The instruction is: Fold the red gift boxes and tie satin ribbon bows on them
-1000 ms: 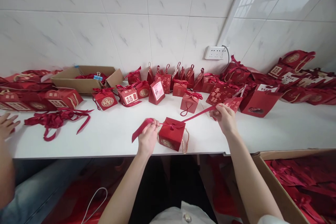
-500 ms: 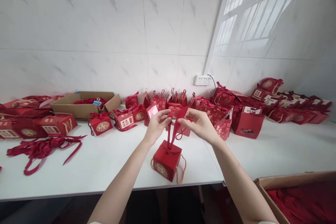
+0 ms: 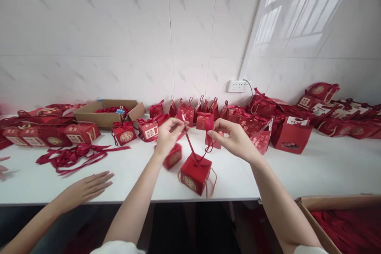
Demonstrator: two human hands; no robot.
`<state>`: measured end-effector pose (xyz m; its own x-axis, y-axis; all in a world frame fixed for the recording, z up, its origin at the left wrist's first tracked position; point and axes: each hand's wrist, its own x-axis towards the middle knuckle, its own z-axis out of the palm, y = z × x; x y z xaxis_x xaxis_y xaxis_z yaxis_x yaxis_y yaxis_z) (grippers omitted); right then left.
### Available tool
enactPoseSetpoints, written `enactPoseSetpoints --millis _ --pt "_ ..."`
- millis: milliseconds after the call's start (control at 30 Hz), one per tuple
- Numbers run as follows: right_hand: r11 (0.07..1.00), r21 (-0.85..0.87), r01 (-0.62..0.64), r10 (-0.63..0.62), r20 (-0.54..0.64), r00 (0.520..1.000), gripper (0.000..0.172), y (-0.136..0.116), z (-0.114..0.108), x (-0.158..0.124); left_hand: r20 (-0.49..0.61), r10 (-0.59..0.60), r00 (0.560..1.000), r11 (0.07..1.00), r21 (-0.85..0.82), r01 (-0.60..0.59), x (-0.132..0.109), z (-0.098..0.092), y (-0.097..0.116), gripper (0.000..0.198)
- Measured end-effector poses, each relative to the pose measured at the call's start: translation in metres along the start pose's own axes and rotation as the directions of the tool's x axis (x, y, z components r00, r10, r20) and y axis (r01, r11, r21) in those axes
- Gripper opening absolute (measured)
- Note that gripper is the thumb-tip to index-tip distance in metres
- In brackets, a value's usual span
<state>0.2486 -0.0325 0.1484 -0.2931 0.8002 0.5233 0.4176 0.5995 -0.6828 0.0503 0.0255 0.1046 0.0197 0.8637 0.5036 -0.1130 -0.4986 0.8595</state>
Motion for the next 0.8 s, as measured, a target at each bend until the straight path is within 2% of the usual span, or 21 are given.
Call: enactPoseSetpoints --millis 67,100,133,167,200,233,267,300,333,367,400,467,567,667,800 --pt "0.994 -0.061 0.089 -0.078 0.166 0.983 0.009 -0.017 -0.002 -0.022 -0.083 -0.010 0.997 0.996 0.085 0.017 0.002 -0.019 -0.007 0.014" --pt "0.989 -0.006 0.149 -0.140 0.311 0.940 0.009 -0.024 -0.003 -0.033 -0.109 -0.012 0.994 0.981 0.189 0.032 0.001 -0.028 -0.011 0.011" --pt "0.971 0.129 0.200 -0.238 0.482 0.843 0.010 -0.027 -0.004 -0.041 -0.135 0.015 0.991 0.942 0.335 0.031 -0.002 -0.036 -0.014 0.009" --pt "0.933 0.301 0.197 -0.348 0.622 0.701 0.015 -0.027 -0.005 -0.048 -0.152 0.063 0.986 0.874 0.485 0.019 -0.007 -0.042 -0.017 0.011" --pt "0.888 0.440 0.132 -0.432 0.702 0.566 0.020 -0.023 -0.005 -0.052 -0.148 0.114 0.982 0.790 0.613 0.001 -0.015 -0.046 -0.018 0.013" --pt "0.858 0.510 0.053 -0.466 0.733 0.495 0.026 -0.016 -0.005 -0.052 -0.120 0.141 0.983 0.710 0.704 -0.015 -0.025 -0.047 -0.019 0.013" --pt "0.867 0.498 -0.010 -0.422 0.744 0.518 0.029 -0.006 -0.005 -0.050 -0.077 0.130 0.989 0.654 0.756 -0.027 -0.037 -0.045 -0.020 0.010" --pt "0.922 0.385 -0.046 -0.268 0.718 0.642 0.031 0.006 -0.003 -0.046 -0.020 0.077 0.997 0.628 0.778 -0.032 -0.049 -0.042 -0.021 0.007" --pt "0.973 0.221 -0.063 -0.088 0.610 0.787 0.031 0.018 0.000 -0.040 0.043 -0.011 0.999 0.620 0.784 -0.027 -0.062 -0.036 -0.023 0.010" --pt "0.995 0.032 -0.091 0.067 0.459 0.886 0.027 0.029 0.005 -0.035 0.089 -0.087 0.992 0.614 0.789 -0.017 -0.072 -0.030 -0.026 0.014" --pt "0.982 -0.142 -0.122 0.166 0.355 0.920 0.023 0.039 0.012 -0.031 0.120 -0.132 0.984 0.615 0.788 -0.014 -0.081 -0.023 -0.029 0.015" --pt "0.902 -0.381 -0.202 0.322 0.283 0.903 0.025 0.052 0.031 -0.028 0.154 -0.189 0.970 0.655 0.756 0.007 -0.092 -0.013 -0.039 0.020" --pt "0.801 -0.497 -0.334 0.490 0.223 0.843 0.035 0.057 0.058 -0.044 0.215 -0.327 0.920 0.749 0.652 0.114 -0.092 -0.008 -0.052 0.023" --pt "0.802 -0.390 -0.452 0.532 0.122 0.838 0.026 0.059 0.070 -0.070 0.285 -0.456 0.843 0.783 0.579 0.228 -0.089 -0.014 -0.055 0.019" --pt "0.829 -0.174 -0.532 0.552 0.105 0.827 0.020 0.068 0.063 -0.092 0.435 -0.622 0.651 0.771 0.484 0.414 -0.095 -0.019 -0.046 0.029"
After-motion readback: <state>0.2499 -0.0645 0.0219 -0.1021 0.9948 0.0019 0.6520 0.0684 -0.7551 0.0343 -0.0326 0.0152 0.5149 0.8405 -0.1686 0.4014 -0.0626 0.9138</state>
